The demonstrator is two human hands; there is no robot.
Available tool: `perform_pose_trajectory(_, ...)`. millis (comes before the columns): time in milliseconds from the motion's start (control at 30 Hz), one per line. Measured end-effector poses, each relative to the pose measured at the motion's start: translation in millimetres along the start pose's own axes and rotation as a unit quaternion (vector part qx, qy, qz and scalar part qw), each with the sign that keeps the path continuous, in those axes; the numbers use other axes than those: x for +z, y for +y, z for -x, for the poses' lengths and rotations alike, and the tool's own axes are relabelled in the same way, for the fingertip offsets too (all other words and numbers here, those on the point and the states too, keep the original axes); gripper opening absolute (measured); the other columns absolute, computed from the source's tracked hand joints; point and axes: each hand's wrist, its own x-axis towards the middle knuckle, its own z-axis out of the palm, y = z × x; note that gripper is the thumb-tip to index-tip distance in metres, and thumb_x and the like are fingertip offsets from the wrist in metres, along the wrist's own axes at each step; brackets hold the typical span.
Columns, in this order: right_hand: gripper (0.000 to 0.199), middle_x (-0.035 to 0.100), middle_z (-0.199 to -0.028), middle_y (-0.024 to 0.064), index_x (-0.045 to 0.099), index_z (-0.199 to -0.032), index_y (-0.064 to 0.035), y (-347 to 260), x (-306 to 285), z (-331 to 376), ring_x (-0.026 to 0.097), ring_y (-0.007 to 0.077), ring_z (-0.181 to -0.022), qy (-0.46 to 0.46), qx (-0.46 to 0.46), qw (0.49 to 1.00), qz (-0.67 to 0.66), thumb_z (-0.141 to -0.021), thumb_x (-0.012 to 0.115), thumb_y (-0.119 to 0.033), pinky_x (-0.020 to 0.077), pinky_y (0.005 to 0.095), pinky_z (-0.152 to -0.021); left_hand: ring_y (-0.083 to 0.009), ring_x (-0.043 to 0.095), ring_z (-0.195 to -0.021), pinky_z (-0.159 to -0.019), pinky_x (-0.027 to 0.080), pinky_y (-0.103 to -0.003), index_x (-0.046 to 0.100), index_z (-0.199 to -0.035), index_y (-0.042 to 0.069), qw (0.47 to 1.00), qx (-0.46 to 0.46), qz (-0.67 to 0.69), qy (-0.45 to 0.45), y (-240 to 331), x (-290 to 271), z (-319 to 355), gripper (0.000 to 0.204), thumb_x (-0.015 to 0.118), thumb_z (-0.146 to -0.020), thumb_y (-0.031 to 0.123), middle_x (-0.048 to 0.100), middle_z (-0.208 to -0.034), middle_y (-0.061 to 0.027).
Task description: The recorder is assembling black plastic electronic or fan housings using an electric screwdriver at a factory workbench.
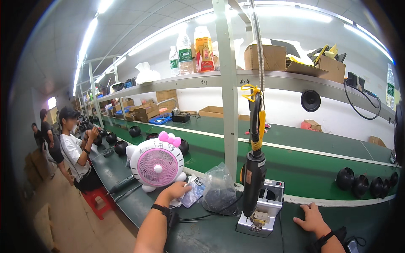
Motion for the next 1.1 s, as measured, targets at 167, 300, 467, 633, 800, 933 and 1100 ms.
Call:
perform_pose_trajectory(167,0.074,0.050,-0.122,0.0225,0.059,-0.132,-0.0023,-2.0,-1.0,1.5,0.050,0.0392,-0.118,0.006,-0.006,1.000,0.003,-0.079,0.077,-0.050,0.0453,0.0443,-0.102,-0.0265,0.068,-0.094,-0.086,0.053,-0.038,0.066,-0.116,-0.009,0.960,0.077,-0.256,0.087,12.6,6.0,6.0,0.062,0.077,-0.083,0.043,0.071,-0.107,-0.0211)
perform_pose_trajectory(300,0.074,0.050,-0.122,0.0226,0.059,-0.132,-0.0020,-0.2,-2.2,1.5,0.051,0.0392,-0.118,0.001,0.001,1.000,0.005,-0.078,0.076,-0.050,0.0454,0.0445,-0.102,-0.0255,0.068,-0.097,-0.087,0.052,-0.038,0.066,-0.117,-0.009,0.985,0.061,-0.160,0.017,19.5,4.7,7.9,0.054,0.075,-0.087,0.034,0.071,-0.108,-0.0212)
perform_pose_trajectory(467,0.075,0.050,-0.123,0.0227,0.059,-0.132,-0.0020,-1.6,-3.3,1.1,0.050,0.0389,-0.119,-0.009,0.013,1.000,0.006,-0.078,0.076,-0.051,0.0449,0.0445,-0.102,-0.0183,0.066,-0.089,-0.082,0.052,-0.034,0.067,-0.115,-0.006,0.998,0.041,-0.038,-0.027,22.6,5.5,5.3,0.036,0.071,-0.091,0.022,0.072,-0.102,-0.0125)
perform_pose_trajectory(633,0.075,0.050,-0.124,0.0227,0.059,-0.132,-0.0026,1.7,-0.6,0.0,0.050,0.0387,-0.121,-0.006,0.008,1.000,0.014,-0.079,0.076,-0.052,0.0447,0.0447,-0.103,-0.0132,0.063,-0.084,-0.078,0.051,-0.029,0.068,-0.114,-0.003,0.991,0.019,0.109,-0.082,4.6,3.0,-9.8,0.028,0.068,-0.093,0.015,0.070,-0.096,-0.0056)
perform_pose_trajectory(800,0.074,0.050,-0.124,0.0227,0.059,-0.132,-0.0024,-7.2,-4.4,1.1,0.050,0.0396,-0.120,-0.007,0.016,1.000,0.000,-0.078,0.077,-0.049,0.0450,0.0446,-0.103,-0.0275,0.069,-0.094,-0.086,0.053,-0.039,0.067,-0.115,-0.005,0.989,0.099,-0.082,0.074,-7.6,2.3,-13.2,0.033,0.069,-0.088,0.013,0.072,-0.108,-0.0159)
perform_pose_trajectory(933,0.073,0.050,-0.123,0.0230,0.059,-0.132,-0.0020,-2.2,-0.4,3.0,0.051,0.0398,-0.119,-0.002,0.003,1.000,-0.006,-0.078,0.078,-0.048,0.0456,0.0452,-0.102,-0.0387,0.061,-0.117,-0.099,0.049,-0.045,0.066,-0.124,0.005,0.927,0.112,-0.344,0.098,32.0,9.7,7.6,0.040,0.065,-0.086,0.014,0.064,-0.128,-0.0215)
perform_pose_trajectory(1100,0.073,0.051,-0.120,0.0238,0.059,-0.129,-0.0011,4.9,5.9,-1.5,0.052,0.0408,-0.114,0.030,-0.031,0.999,0.007,-0.075,0.080,-0.045,0.0471,0.0459,-0.098,-0.0369,0.050,-0.133,-0.110,0.043,-0.044,0.054,-0.140,0.012,0.891,0.192,-0.401,0.092,35.5,36.6,17.9,0.048,0.059,-0.094,0.025,0.049,-0.147,-0.0201)
